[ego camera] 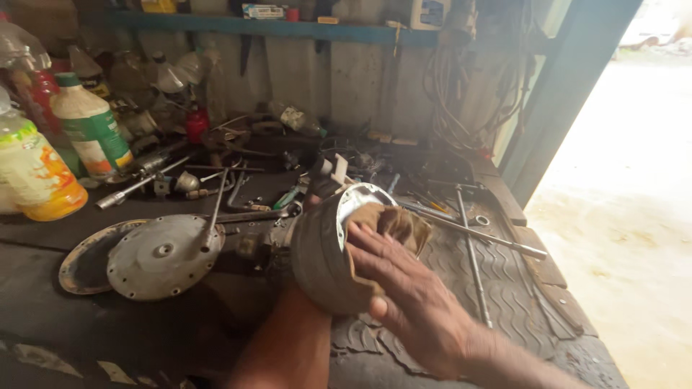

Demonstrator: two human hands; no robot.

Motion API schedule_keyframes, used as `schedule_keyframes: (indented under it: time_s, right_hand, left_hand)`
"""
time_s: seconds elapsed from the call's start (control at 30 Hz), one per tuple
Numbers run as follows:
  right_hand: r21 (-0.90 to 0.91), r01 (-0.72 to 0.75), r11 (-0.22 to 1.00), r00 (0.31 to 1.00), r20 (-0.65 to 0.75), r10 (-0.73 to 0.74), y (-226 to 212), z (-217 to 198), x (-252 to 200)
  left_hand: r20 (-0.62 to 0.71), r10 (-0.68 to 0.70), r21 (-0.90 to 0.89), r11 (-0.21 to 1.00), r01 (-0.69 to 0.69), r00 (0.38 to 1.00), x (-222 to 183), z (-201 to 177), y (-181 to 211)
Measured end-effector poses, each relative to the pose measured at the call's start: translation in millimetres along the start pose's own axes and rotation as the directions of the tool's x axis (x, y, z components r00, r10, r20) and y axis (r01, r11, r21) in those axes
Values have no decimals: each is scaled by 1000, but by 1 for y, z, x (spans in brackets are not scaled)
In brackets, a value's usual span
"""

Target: The person places a gasket onto a metallic housing, then uses a socket wrench to tighten several bolts around the perimeter. The person wipes the housing with a cloth after tightening.

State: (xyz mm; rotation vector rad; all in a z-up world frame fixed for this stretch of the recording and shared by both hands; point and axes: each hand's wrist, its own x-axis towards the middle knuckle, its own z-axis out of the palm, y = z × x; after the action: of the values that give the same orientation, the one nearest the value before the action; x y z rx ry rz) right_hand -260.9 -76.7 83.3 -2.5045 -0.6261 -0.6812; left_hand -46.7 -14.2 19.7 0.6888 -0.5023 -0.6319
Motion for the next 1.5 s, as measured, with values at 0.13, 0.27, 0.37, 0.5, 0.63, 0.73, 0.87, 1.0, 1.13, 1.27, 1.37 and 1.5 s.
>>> schedule_keyframes:
  time_s: [0.13, 0.27, 0.37, 0.5, 0.63, 0.73, 0.87, 1.0, 1.13, 1.27, 1.37, 1.5]
  right_hand:
    - [-184, 79, 980, 995, 75, -66, 19, -17, 31]
    - [-223, 7, 975, 998, 56, 5, 32, -31, 37]
    - [14, -126, 992, 992, -24, 127, 29, -25, 30]
    - [32, -218, 975, 974, -61, 219, 28, -20, 1]
    - [4, -223, 975, 969, -111, 222, 19, -27, -28]
    - [557, -645, 523, 632, 4, 775, 3, -39, -30]
    - [-99, -868, 487, 497, -179, 849, -18, -69, 3]
    - [-116, 112, 987, 924, -353, -146, -32, -99, 44]
    - [-294, 131, 947, 967, -174, -188, -49, -77, 50]
    - [-499, 58, 865, 975, -158, -157, -47, -40, 20]
    - [-589, -67, 805, 962, -254, -105, -39, -21, -27]
    - [-603, 9, 797, 982, -144, -121, -27, -6, -70]
  left_hand:
    - [-12, 13, 17, 1000, -12, 1000, -4, -10, 10]
    - [-15, -6, 33, 999, 7, 1000, -9, -8, 4]
    - [-30, -10, 53, 999, 12, 1000, -17, -11, 8]
    - [-17, -50, 65, 997, 51, 999, -16, -3, 1]
    - [-23, -72, 76, 994, 73, 997, -10, 0, 7]
    - [-63, -35, 79, 996, 40, 997, 3, 2, 17]
    - [-121, 30, 93, 996, -19, 992, 32, 12, 26]
    - [-79, -9, 90, 996, 16, 997, 43, 40, 12]
    - [-65, -39, 91, 995, 45, 997, 29, 45, 10]
    - [-272, 102, 193, 980, -49, 957, 27, 45, 21]
    - [-288, 254, 426, 898, -114, 923, 22, 50, 9]
    - [-240, 223, 277, 949, -154, 945, 15, 44, 7]
